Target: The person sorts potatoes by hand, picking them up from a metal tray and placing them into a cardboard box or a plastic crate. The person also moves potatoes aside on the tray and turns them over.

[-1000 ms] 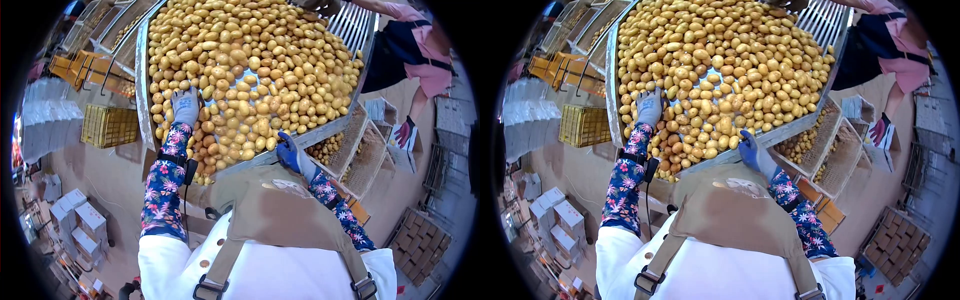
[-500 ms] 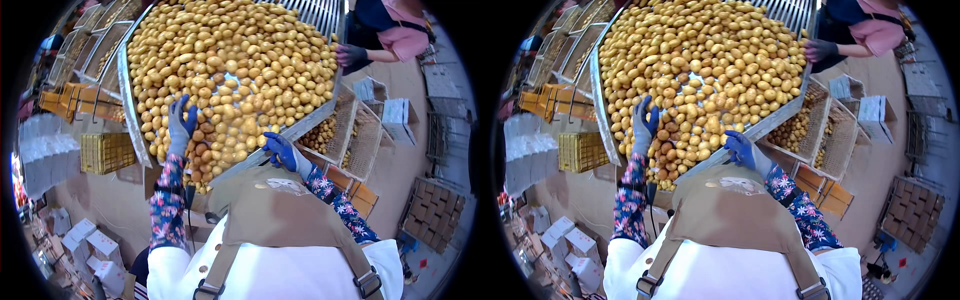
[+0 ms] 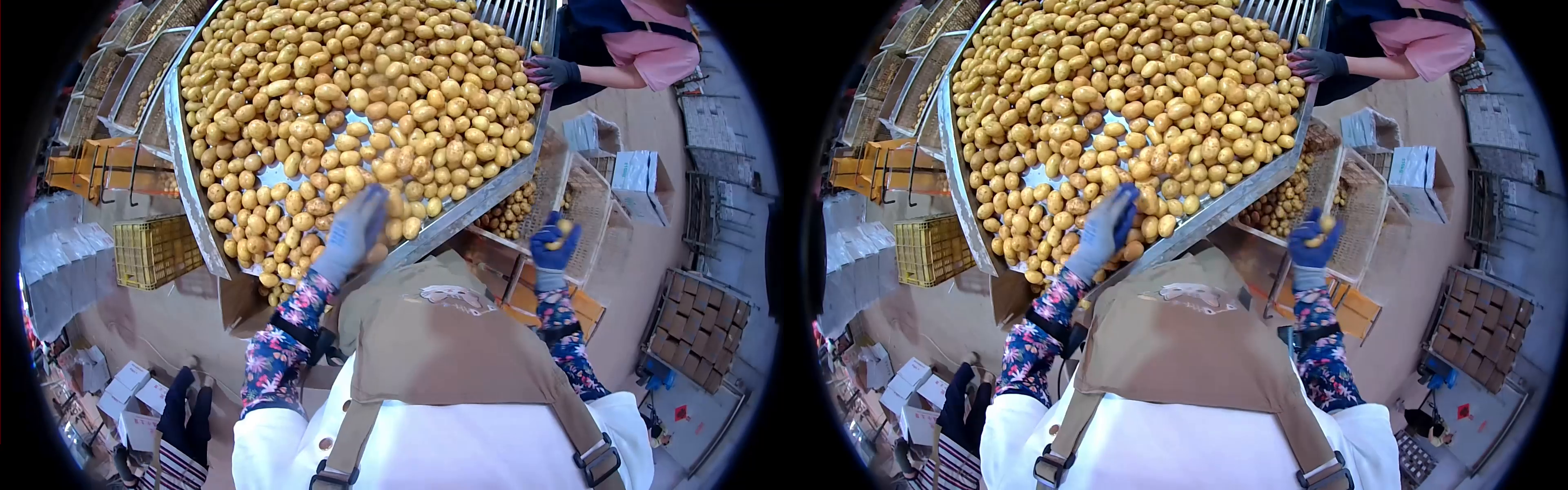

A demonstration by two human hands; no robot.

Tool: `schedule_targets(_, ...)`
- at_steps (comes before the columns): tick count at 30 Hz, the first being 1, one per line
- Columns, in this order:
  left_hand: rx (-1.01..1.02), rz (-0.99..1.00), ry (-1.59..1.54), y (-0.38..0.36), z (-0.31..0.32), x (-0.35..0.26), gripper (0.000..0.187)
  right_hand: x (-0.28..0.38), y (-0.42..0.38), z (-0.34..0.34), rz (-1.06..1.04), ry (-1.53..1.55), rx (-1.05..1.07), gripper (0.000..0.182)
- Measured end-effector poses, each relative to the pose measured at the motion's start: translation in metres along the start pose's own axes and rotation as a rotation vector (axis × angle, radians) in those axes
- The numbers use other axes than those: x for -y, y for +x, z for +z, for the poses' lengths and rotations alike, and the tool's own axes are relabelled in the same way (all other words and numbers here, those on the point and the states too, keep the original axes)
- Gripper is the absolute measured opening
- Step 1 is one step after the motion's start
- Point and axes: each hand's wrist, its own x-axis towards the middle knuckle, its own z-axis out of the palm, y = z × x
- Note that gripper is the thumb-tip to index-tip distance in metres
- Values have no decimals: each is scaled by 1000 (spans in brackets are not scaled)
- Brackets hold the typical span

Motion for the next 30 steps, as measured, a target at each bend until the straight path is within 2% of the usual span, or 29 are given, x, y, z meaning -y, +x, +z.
schedule_targets(1, 56, -27, 96, 3, 0, 20, 48, 13, -8, -3, -66, 46, 74, 61)
schedule_targets(2, 31, -22, 164, 18, -3, 19, 39, 9, -9, 10, -73, 48, 63, 61)
schedule_targets(4, 251, -30, 319, 52, -5, 19, 36, -28, 5, 64, 18, -126, -208, 52)
schedule_targets(6, 306, 21, 529, 80, 9, 20, 34, -84, 27, 72, -651, -1886, 215, 44)
schedule_targets(8, 445, 40, 694, 97, 20, 17, 30, -118, 53, 68, 296, -1222, -268, 39)
schedule_targets(10, 475, -18, 764, 100, 35, 25, 28, -163, 64, 75, 301, -1701, -78, 38)
schedule_targets(12, 444, 17, 812, 103, 39, 31, 23, -176, 72, 89, -176, -2272, 203, 37)
schedule_targets(13, 491, -61, 807, 106, 37, 30, 23, -175, 79, 87, -35, -2288, 112, 45)
schedule_targets(14, 542, -139, 800, 106, 36, 28, 23, -174, 82, 84, -36, -2282, 110, 45)
schedule_targets(15, 481, -246, 676, 99, 34, 29, 27, -173, 83, 80, 12, -2455, 94, 46)
schedule_targets(16, 522, -293, 631, 100, 32, 34, 34, -172, 83, 77, 67, -2628, 76, 47)
schedule_targets(17, 549, -316, 590, 100, 23, 30, 41, -170, 89, 81, 202, -2638, 147, 52)
schedule_targets(18, 571, -339, 552, 101, 13, 26, 51, -172, 93, 84, 202, -2636, 148, 52)
schedule_targets(20, 545, -306, 570, 99, 16, 37, 49, -178, 100, 88, 368, -2753, 190, 61)
schedule_targets(22, 697, -179, 576, 95, 17, 41, 44, -174, 113, 100, 377, -2717, 252, 61)
schedule_targets(24, 659, -112, 525, 88, 7, 41, 40, -174, 124, 114, 731, -1944, -42, 63)
schedule_targets(25, 574, -124, 456, 85, 3, 40, 41, -176, 120, 113, 729, -1948, -32, 63)
schedule_targets(26, 488, -135, 388, 83, -3, 33, 42, -180, 112, 108, 613, -1718, -8, 61)
schedule_targets(27, 228, -120, 320, 72, -7, 21, 41, -184, 102, 102, 502, -1486, 15, 58)
schedule_targets(28, 68, -262, 238, 65, -5, 15, 37, -187, 95, 100, 395, -1249, 36, 57)
schedule_targets(29, -59, -264, 84, 57, -4, 5, 35, -178, 86, 104, 660, -1076, 130, 57)
schedule_targets(30, -179, -275, -72, 48, -1, -6, 33, -189, 76, 101, 673, -1068, 128, 57)
